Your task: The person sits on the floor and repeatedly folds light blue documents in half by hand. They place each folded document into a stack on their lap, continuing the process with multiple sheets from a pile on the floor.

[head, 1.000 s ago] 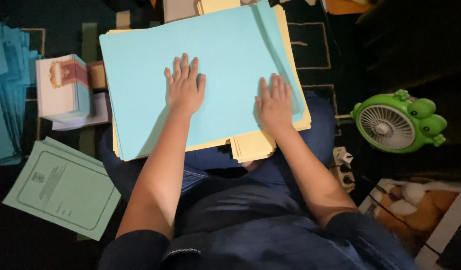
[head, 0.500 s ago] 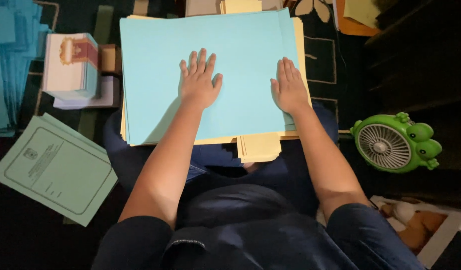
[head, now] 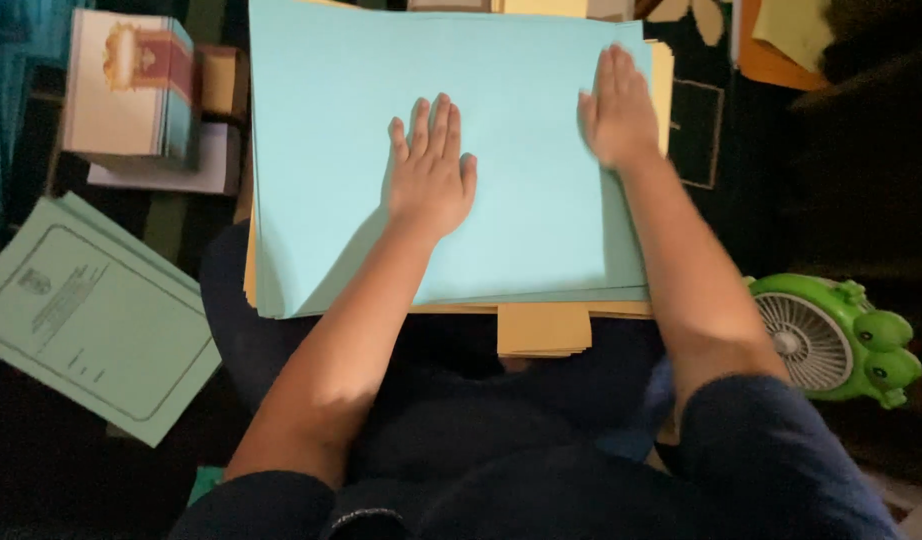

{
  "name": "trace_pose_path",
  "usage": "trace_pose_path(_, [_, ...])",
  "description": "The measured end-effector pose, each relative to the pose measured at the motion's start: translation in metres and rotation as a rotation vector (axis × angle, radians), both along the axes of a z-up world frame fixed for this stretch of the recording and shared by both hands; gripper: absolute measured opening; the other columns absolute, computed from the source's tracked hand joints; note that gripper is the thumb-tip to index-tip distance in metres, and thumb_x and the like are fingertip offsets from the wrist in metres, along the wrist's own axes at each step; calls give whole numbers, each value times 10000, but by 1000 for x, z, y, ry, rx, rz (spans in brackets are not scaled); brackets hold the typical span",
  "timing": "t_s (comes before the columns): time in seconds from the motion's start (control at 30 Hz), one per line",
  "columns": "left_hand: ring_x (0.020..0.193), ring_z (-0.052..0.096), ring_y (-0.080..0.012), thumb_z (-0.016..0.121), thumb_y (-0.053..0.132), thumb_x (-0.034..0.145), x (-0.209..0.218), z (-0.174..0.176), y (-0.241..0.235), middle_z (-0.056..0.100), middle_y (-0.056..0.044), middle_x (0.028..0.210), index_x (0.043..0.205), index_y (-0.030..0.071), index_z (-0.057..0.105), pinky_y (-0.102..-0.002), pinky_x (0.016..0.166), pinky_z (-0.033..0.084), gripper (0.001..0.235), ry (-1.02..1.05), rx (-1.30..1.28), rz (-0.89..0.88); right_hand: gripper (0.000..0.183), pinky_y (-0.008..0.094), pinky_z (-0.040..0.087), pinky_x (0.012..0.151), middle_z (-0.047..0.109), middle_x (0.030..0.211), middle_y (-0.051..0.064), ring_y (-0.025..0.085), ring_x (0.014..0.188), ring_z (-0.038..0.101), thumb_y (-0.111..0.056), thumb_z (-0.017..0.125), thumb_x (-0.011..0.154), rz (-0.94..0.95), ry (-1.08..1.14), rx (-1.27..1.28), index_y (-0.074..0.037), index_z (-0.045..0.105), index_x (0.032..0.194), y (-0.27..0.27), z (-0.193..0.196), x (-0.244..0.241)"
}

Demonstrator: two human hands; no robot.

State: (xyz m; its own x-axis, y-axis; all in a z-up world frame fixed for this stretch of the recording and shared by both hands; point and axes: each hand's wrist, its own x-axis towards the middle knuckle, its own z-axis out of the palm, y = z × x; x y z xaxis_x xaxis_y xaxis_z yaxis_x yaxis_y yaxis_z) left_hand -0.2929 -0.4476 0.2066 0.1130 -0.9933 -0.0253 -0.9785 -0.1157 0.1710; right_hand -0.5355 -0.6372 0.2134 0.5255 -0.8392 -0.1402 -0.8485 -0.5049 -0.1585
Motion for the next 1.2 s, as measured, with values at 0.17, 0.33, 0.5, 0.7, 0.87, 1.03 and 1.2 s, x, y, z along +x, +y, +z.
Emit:
trace_pose_path(0.17, [1583,92,-292,207,422,1074,2,3,-5,136,-69,1730,1642,41,185,-566,1249,67,685,-21,-2,11,724,409,28,1316,16,1732,207,312,1608,7,-456,63,1101,-47,69,-7,33,7,1632,-26,10,25])
trace_pose_path(0.33, [1584,78,-286,177,341,1077,0,5,-1,120,-60,1731,1640,41,162,-570,1252,51,638,37,37,-5,732,425,31,1315,3,1727,216,332,1612,16,-452,68,1094,-58,34,2,44,13,1630,35,12,2])
trace_pose_path(0.5, [1566,127,-347,207,356,1085,-13,15,27,134,-154,1715,1627,-5,174,-598,1227,138,651,-93,54,-100,762,435,33,1310,25,1730,190,314,1608,25,-500,90,1089,-66,-35,-16,26,48,1639,87,1,-28])
trace_pose_path(0.7, [1589,-25,-319,151,384,1091,-59,27,140,-14,-172,1720,1626,-7,43,-489,1285,-6,671,9,180,-241,755,457,89,1286,135,1696,282,393,1577,123,-457,169,1103,2,-71,-86,99,145,1614,89,-15,-44])
trace_pose_path(0.87, [1591,-60,-281,173,365,1103,-49,19,97,-59,-119,1729,1641,31,-9,-478,1286,-20,659,94,262,-161,764,471,75,1293,79,1709,257,383,1588,73,-474,141,1098,-15,-108,-9,79,93,1623,104,9,-38])
trace_pose_path(1.03, [1486,329,-326,363,367,1070,-19,-36,-35,308,-145,1665,1598,3,289,-552,1177,283,645,-254,-108,8,742,458,59,1299,73,1719,222,343,1595,54,-464,148,1103,-83,-142,32,52,96,1634,107,8,-43])
trace_pose_path(1.2, [1594,40,-250,148,337,1098,17,0,-151,74,-89,1742,1643,36,64,-520,1276,3,629,-34,256,71,724,494,86,1288,107,1705,268,406,1582,107,-425,188,1112,-32,-157,-19,82,122,1624,93,1,-43])
